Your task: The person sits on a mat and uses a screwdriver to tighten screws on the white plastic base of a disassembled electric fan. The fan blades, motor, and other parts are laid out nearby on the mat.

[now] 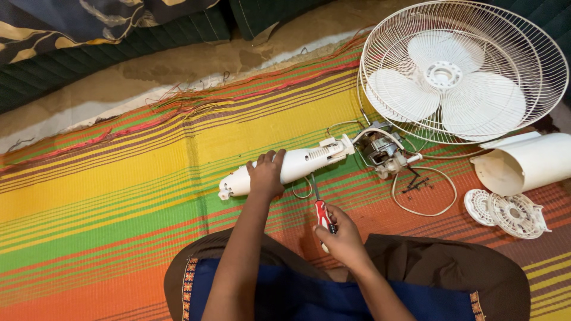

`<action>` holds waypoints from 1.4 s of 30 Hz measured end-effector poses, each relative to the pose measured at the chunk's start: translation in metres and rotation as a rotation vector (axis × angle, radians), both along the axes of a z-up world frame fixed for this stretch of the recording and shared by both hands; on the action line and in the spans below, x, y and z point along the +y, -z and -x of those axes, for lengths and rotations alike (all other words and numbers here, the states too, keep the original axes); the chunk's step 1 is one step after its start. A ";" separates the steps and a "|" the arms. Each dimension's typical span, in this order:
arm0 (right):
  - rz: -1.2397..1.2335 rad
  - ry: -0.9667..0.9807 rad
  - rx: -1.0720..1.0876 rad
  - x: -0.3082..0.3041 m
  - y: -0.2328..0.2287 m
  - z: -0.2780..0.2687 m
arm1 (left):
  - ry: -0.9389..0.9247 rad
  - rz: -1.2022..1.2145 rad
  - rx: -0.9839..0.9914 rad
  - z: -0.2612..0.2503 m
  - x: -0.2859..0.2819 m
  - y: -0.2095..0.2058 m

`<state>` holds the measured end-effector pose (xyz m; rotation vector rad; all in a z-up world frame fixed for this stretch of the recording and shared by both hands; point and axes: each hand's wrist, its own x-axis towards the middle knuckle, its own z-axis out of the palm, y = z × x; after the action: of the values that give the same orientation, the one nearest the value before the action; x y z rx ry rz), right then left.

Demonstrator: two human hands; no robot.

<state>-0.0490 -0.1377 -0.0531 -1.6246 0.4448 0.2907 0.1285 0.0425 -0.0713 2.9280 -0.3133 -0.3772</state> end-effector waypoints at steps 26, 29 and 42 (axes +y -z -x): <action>1.053 -0.223 -0.505 0.009 -0.009 0.023 | -0.024 -0.008 0.022 0.007 -0.002 -0.004; 0.287 0.055 -0.403 0.002 0.004 0.018 | -0.024 -0.011 0.039 0.007 -0.002 -0.007; -0.462 0.127 0.277 0.003 0.010 0.022 | -0.003 0.022 -0.024 0.005 0.001 0.003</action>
<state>-0.0713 -0.1348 -0.0628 -1.1037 0.6366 0.4871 0.1239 0.0437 -0.0746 2.9127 -0.3147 -0.3366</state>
